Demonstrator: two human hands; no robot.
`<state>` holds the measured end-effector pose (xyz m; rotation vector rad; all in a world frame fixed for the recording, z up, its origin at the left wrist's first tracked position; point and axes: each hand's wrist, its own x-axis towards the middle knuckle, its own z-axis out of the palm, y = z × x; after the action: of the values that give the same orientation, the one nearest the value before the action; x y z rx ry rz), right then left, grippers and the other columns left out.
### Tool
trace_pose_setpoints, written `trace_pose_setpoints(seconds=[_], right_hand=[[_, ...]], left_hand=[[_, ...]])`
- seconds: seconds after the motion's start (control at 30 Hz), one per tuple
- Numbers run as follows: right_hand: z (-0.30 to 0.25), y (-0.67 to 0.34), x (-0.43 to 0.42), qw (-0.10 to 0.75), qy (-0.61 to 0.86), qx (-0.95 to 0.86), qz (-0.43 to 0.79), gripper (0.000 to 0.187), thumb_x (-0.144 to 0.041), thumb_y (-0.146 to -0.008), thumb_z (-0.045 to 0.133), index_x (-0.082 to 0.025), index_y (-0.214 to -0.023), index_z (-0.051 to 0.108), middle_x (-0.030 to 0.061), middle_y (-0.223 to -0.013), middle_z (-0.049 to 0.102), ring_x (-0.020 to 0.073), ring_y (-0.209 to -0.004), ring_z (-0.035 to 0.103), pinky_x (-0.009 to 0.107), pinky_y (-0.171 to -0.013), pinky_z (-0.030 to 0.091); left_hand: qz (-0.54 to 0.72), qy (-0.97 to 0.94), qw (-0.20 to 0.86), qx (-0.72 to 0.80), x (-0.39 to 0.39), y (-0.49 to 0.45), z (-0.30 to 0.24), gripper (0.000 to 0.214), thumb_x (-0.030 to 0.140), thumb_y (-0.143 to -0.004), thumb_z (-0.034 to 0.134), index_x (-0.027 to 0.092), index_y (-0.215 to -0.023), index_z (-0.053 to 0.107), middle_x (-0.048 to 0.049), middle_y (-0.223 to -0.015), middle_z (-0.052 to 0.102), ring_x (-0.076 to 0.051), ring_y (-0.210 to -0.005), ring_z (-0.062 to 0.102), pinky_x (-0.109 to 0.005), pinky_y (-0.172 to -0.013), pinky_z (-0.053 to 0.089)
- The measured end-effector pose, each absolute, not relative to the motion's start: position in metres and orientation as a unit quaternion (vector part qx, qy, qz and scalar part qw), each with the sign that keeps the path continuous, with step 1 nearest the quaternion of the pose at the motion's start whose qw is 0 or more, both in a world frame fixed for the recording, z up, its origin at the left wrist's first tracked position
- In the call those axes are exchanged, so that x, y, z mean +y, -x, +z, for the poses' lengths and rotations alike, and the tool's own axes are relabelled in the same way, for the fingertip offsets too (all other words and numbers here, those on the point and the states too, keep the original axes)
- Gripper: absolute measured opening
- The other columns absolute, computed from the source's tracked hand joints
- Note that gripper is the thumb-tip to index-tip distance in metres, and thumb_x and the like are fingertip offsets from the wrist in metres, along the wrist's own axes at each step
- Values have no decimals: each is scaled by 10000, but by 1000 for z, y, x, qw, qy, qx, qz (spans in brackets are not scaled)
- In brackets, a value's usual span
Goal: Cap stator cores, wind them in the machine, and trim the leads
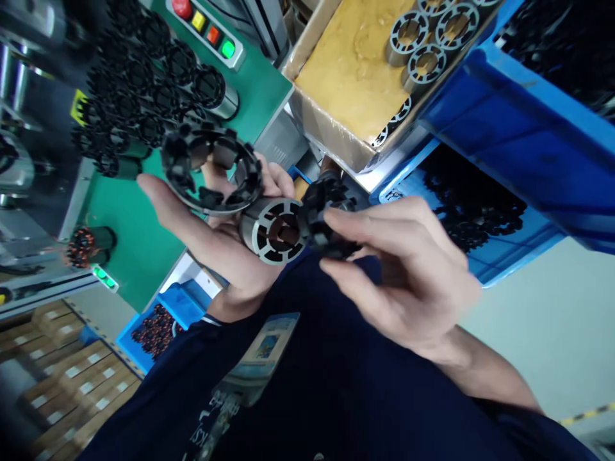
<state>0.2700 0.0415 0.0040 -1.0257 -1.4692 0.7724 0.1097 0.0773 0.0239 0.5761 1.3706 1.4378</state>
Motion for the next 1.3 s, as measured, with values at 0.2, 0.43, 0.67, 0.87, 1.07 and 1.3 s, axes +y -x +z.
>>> trace_pose_setpoints(seconds=[0.2, 0.43, 0.67, 0.87, 1.07, 1.3], right_hand=[[-16, -230, 36, 607, 343, -616, 367, 734, -182, -870, 1023, -278, -1567, 812, 32, -1036, 927, 202, -641, 775, 351, -537, 696], [-15, -229, 41, 576, 382, -663, 289, 528, -316, -894, 1053, -432, -1388, 905, 50, -1302, 840, 166, -722, 734, 354, -546, 678], [-5, -234, 44, 531, 369, -671, 363, 416, -307, -871, 1059, -407, -1252, 924, 52, -1507, 812, 337, -1217, 856, 492, -770, 808], [10, -236, 47, 519, 377, -647, 413, 717, -135, -806, 993, -361, -1473, 858, 14, -1456, 873, 366, -1226, 860, 595, -975, 770], [10, -240, 58, 506, 336, -713, 350, 636, -115, -895, 938, -282, -1500, 839, 52, -1451, 880, 342, -1221, 878, 546, -990, 755], [9, -239, 57, 514, 321, -720, 339, 562, -9, -933, 881, -266, -1433, 862, 84, -1474, 869, 326, -1317, 858, 538, -1063, 781]], left_hand=[[604, -376, 394, 582, 68, -87, 23, 916, 1007, -1037, 22, 349, -1103, 656, -87, -1039, 679, -325, -1159, 721, -481, -996, 666], [612, -422, 392, 542, 54, -59, 17, 738, 1001, -1055, 221, 399, -1427, 432, -67, -988, 665, -347, -1095, 678, -544, -1104, 574], [695, -345, 334, 535, 71, -92, 16, 629, 849, -1125, 148, 369, -1330, 500, -30, -873, 548, -278, -837, 643, -482, -856, 606], [770, -280, 348, 456, 83, -100, 8, 498, 790, -1129, 335, 359, -1223, 567, -19, -805, 538, -249, -744, 579, -439, -734, 539], [745, -229, 332, 531, 78, -99, 13, 644, 951, -1069, 313, 394, -1138, 627, -32, -788, 531, -312, -801, 587, -473, -793, 541], [784, -229, 310, 487, 86, -106, 15, 649, 946, -1092, 318, 386, -1089, 644, -7, -747, 530, -263, -684, 551, -451, -685, 528]])
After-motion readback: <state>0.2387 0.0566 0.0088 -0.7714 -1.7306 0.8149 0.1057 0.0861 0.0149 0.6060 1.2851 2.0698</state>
